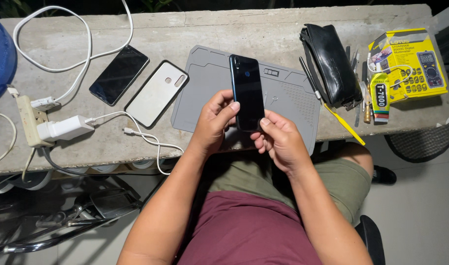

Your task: The person pries open the back casing of a smartphone using a thin tool after removing a small internal part.

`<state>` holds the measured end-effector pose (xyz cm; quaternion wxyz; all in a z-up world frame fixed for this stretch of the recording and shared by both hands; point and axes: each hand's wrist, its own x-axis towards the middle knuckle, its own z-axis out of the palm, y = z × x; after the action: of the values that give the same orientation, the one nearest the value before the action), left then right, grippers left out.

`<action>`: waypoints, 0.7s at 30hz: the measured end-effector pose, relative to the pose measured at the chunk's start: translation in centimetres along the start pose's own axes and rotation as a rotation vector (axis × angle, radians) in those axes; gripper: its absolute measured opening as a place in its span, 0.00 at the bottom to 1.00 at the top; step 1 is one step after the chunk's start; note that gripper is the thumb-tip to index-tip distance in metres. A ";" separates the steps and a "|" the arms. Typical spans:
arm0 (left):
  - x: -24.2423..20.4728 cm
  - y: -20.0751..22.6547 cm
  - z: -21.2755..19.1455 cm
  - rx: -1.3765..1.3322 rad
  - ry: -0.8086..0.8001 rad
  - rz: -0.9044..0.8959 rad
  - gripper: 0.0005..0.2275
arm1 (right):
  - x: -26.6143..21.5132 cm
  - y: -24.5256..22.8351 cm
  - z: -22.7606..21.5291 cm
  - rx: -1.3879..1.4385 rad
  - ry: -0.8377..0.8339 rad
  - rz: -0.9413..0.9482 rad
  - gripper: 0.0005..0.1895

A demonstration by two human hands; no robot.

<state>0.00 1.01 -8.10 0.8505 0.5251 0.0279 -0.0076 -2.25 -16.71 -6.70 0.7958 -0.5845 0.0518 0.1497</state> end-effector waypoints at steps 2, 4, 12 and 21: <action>-0.3 0.7 0.1 -0.063 -0.160 0.019 0.24 | 0.0 -0.2 -0.2 0.127 -0.036 0.059 0.22; -0.3 1.1 0.3 -0.125 -0.224 0.013 0.29 | 0.1 0.3 0.0 0.163 -0.060 0.086 0.23; -1.0 1.3 0.4 -0.434 -0.202 -0.137 0.39 | -0.5 -0.2 2.4 0.036 -0.110 0.129 0.18; -0.8 1.9 1.8 -0.284 0.007 -0.021 0.44 | -2.5 -2.8 4.2 -0.376 0.075 -0.310 0.09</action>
<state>-0.62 0.24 -5.51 0.9162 0.3990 0.0371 -0.0108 -4.14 -13.90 -2.15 0.6842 -0.7282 -0.0380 0.0109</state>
